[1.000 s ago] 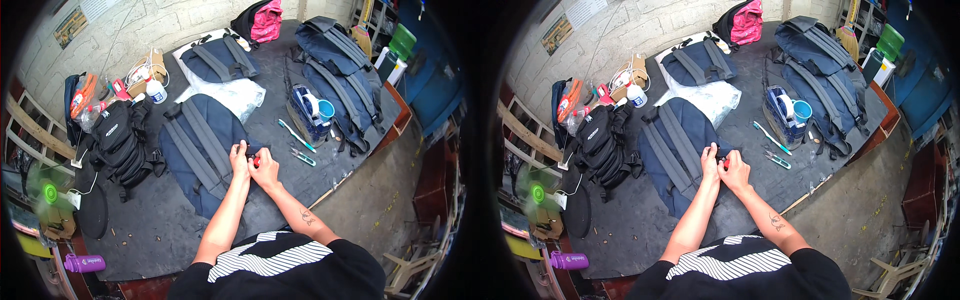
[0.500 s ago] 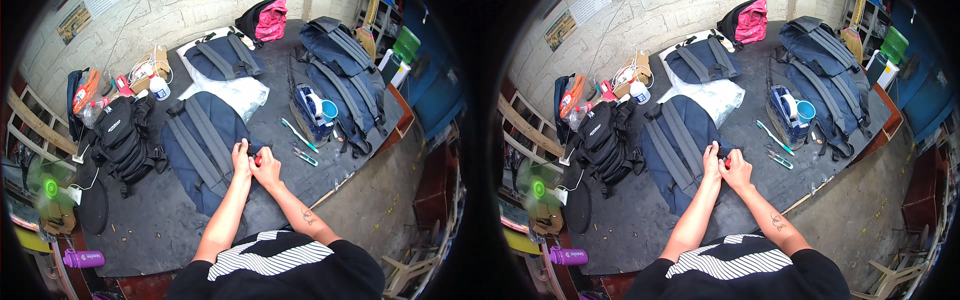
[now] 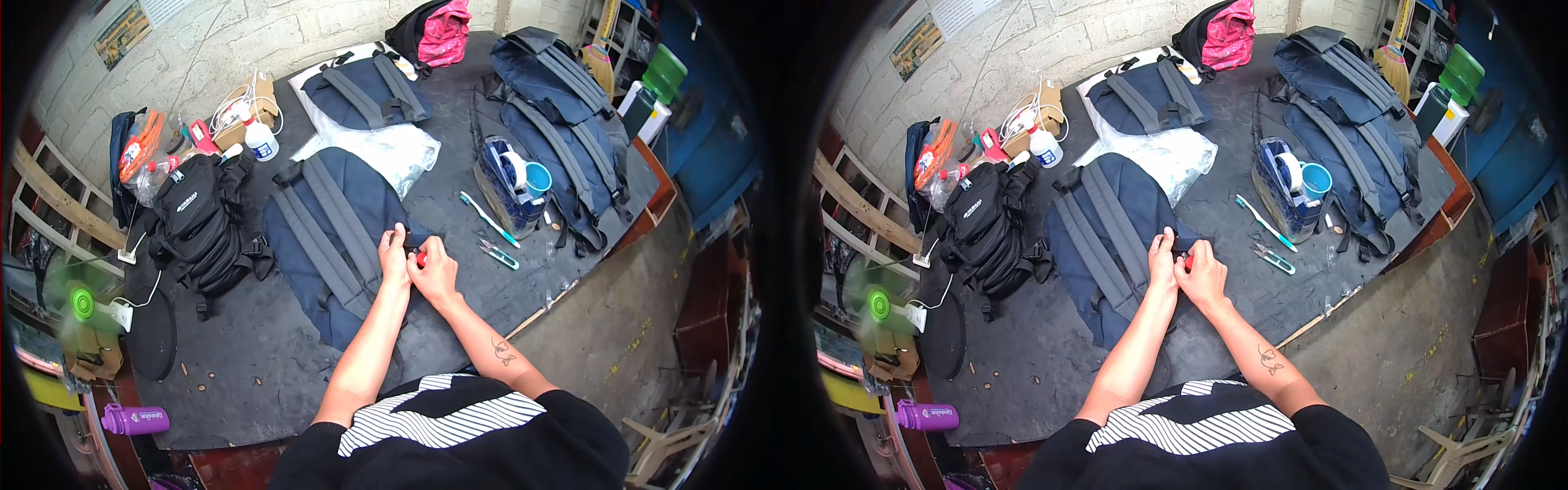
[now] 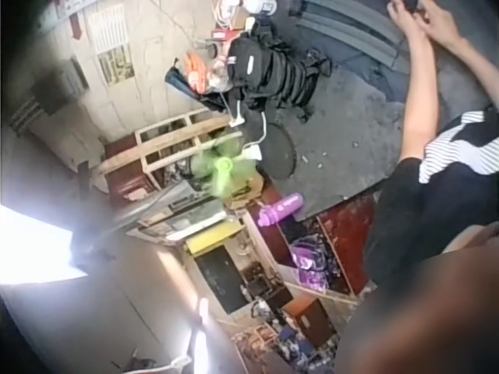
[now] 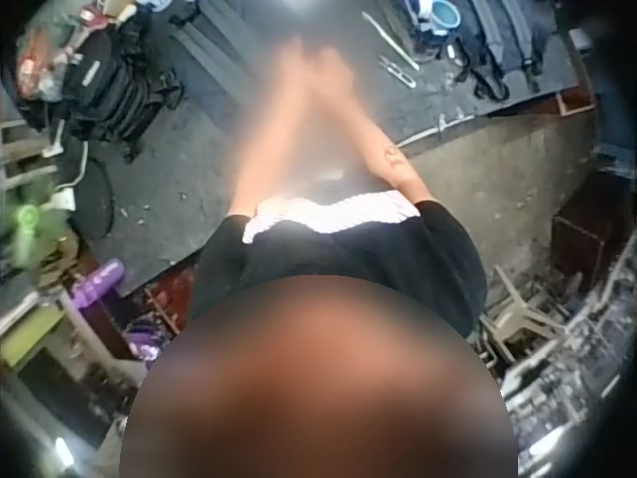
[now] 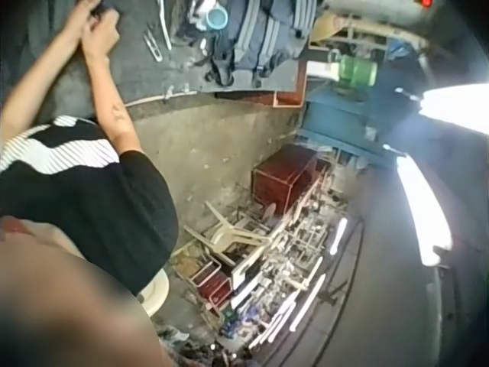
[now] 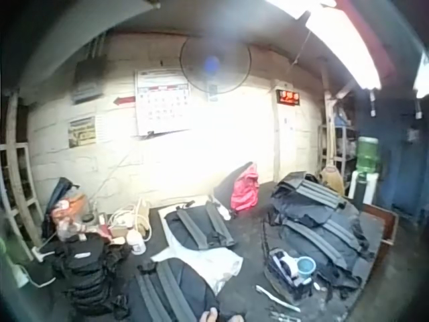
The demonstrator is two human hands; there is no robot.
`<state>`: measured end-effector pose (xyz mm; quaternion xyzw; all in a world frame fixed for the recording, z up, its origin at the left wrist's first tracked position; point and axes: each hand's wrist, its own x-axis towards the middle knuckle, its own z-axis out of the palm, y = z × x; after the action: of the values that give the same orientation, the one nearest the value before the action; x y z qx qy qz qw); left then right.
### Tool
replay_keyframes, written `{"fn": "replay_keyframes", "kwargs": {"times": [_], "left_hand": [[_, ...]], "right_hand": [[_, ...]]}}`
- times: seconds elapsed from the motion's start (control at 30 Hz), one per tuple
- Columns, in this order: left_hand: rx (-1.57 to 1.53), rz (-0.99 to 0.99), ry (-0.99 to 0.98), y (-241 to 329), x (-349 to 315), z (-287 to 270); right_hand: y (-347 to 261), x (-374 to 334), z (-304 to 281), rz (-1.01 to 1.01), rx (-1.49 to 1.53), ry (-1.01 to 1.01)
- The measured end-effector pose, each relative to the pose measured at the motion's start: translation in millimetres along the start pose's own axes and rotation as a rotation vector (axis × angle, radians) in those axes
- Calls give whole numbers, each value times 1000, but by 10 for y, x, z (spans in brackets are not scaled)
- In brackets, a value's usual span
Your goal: Clean the backpack fabric with a toothbrush and inspect the plastic buckles and straps for quality control.
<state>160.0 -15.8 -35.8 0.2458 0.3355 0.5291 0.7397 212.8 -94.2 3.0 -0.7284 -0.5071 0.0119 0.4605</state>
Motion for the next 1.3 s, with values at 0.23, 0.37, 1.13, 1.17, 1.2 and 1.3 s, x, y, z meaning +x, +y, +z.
{"fn": "replay_keyframes", "kwargs": {"times": [0.23, 0.37, 1.13, 1.17, 1.2, 1.3], "left_hand": [[28, 18, 26, 27, -34, 47], [56, 48, 15, 6, -2, 24], [1039, 297, 236, 1446, -1021, -1282], [1066, 315, 262, 1419, -1053, -1241], [1053, 454, 280, 1354, -1092, -1160], [941, 665, 250, 1203, -1178, -1106]], "right_hand": [[-4, -21, -12, 0, 25, 33], [16, -15, -2, 0, 10, 24], [-952, -571, 106, -349, 474, -694], [-965, -607, 195, -347, 332, -705], [-971, -627, 258, -343, 188, -713], [-1027, -650, 344, -374, 52, -614]]}}
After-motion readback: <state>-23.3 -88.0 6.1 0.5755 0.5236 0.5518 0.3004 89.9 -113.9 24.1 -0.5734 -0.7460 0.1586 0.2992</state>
